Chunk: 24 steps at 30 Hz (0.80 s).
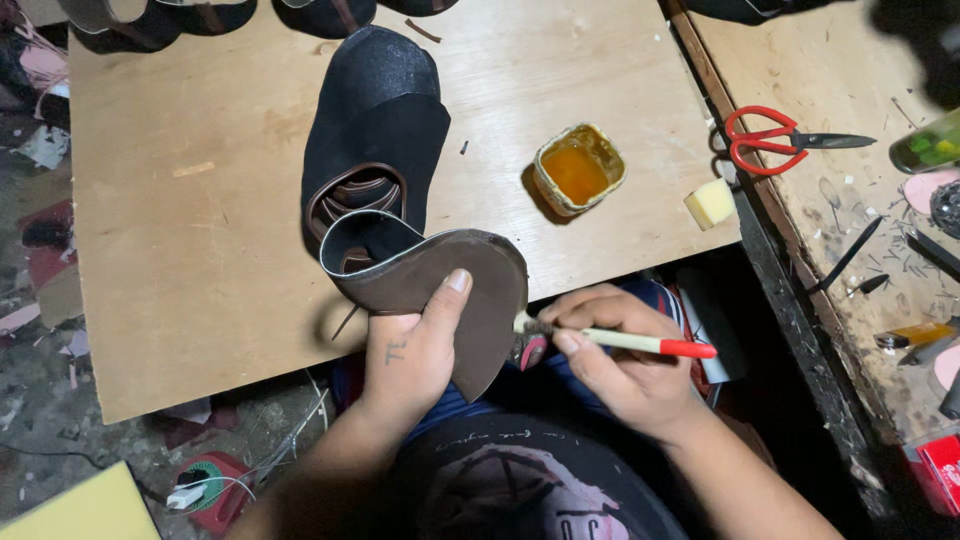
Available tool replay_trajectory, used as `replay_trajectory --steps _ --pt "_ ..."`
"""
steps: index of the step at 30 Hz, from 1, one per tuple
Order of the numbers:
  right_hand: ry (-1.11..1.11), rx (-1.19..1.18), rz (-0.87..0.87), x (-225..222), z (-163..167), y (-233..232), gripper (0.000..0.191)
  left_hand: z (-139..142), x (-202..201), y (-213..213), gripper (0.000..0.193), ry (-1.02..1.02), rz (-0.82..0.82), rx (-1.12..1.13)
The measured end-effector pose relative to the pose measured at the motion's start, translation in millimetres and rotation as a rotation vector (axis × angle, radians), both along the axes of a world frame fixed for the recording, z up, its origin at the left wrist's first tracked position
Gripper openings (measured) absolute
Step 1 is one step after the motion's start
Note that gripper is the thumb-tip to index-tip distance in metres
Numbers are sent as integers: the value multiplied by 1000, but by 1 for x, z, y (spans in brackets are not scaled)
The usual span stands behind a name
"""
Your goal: The person holds a shoe upper and its lining pieces, brushes glue from a small container onto the edges of the pieces, folds and presses the glued edges together, and sets the assembled uppers on the work table with other completed uppers.
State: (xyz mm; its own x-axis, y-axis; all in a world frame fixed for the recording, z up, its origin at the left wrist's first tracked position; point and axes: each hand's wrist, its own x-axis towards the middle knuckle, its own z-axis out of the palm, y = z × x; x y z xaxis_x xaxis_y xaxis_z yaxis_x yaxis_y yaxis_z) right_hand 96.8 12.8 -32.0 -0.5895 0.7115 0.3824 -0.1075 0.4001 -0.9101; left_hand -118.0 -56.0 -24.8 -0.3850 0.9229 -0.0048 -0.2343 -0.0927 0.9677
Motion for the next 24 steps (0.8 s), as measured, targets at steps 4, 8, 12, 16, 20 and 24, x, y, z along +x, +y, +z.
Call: replay_trajectory --steps 4,8,12,16,20,24 --pt "106 -114 -71 2 -5 -2 16 3 -1 3 27 -269 -35 -69" --pt "314 -205 -127 4 -7 7 19 0 -2 1 32 -428 -219 -136" --pt "299 -219 -103 0 -11 9 20 -11 2 -3 26 -183 -200 -160" --pt "227 -206 -94 -5 -16 5 22 -20 3 -7 27 -217 -189 -187" --pt "111 -34 -159 0 -12 1 15 -23 0 -9 27 -292 -199 -263" --pt "45 85 -202 0 -3 9 17 -25 2 -11 28 -10 -254 -503"
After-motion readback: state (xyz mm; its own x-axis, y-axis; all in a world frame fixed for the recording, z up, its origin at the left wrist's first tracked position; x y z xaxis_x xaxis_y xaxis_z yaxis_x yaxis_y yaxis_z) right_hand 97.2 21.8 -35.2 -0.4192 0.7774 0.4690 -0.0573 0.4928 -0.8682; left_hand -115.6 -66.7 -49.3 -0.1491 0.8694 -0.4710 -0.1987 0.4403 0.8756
